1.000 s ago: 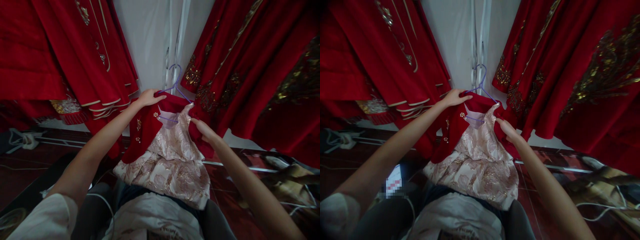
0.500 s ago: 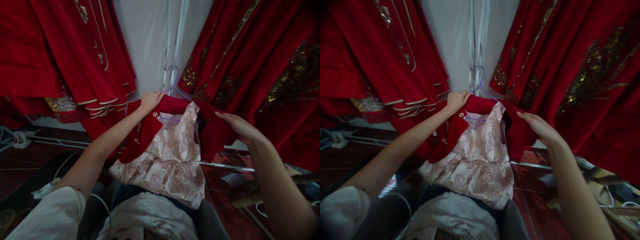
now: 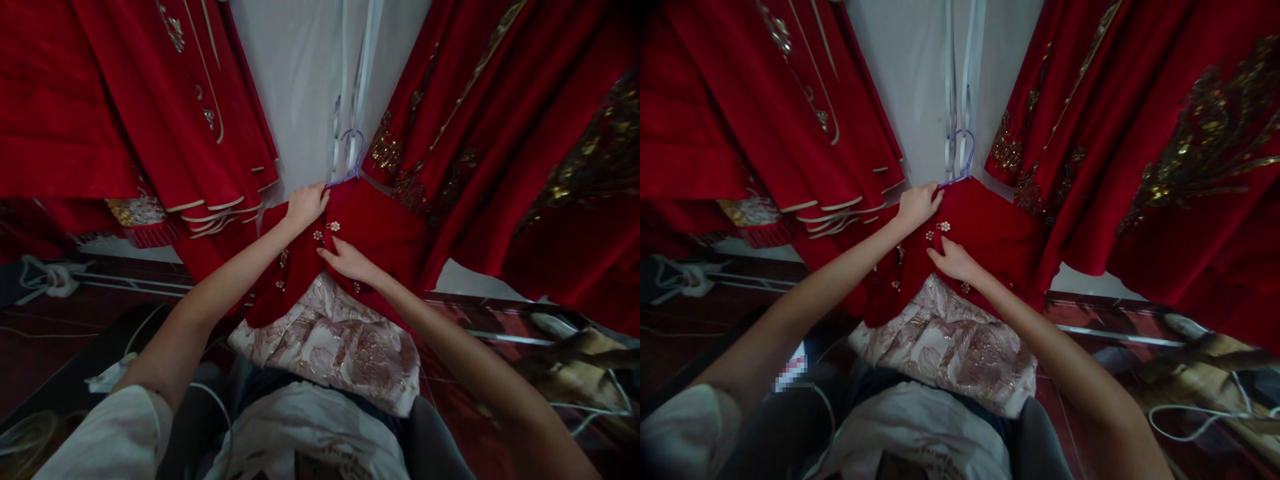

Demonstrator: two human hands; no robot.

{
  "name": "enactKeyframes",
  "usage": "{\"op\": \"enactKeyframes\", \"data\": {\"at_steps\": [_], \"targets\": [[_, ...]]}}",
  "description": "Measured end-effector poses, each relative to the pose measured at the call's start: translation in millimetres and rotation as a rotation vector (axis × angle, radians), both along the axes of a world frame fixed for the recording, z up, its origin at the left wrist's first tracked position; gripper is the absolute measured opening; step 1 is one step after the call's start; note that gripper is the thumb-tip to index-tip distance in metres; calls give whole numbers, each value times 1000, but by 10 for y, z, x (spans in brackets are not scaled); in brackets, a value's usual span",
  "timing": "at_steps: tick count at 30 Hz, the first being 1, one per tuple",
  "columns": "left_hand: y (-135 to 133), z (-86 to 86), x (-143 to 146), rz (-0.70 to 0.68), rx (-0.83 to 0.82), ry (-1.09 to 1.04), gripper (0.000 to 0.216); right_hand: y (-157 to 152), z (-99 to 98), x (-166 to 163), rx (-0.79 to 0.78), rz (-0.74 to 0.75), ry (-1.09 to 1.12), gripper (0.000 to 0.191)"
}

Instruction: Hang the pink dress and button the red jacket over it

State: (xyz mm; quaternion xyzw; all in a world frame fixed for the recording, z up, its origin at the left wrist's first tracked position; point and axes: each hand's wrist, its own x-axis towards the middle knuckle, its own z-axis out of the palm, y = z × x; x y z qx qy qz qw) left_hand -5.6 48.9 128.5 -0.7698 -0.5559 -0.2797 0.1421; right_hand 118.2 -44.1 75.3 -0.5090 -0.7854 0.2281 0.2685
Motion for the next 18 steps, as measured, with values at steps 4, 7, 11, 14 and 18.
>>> {"op": "enactKeyframes", "data": {"at_steps": [4,7,11,14,18], "targets": [[19,-264,-84,-85,39,8,50,-63,-140,380,-63,-237,-457,37],[-24,-457,-185,-89,65,-3,68,-98,-160,743,-160,-408,-662,42],[-31,-485,-430,-21,-61,19,66,-102,-129,1139,-229,-448,-736,45],[64,-232,-646,98,-199,-39,41,-107,-80,1281,-246,-423,-739,48],[201,224,-744,135,-111,-121,24,-210,20,1190,-199,-291,-649,47]]}}
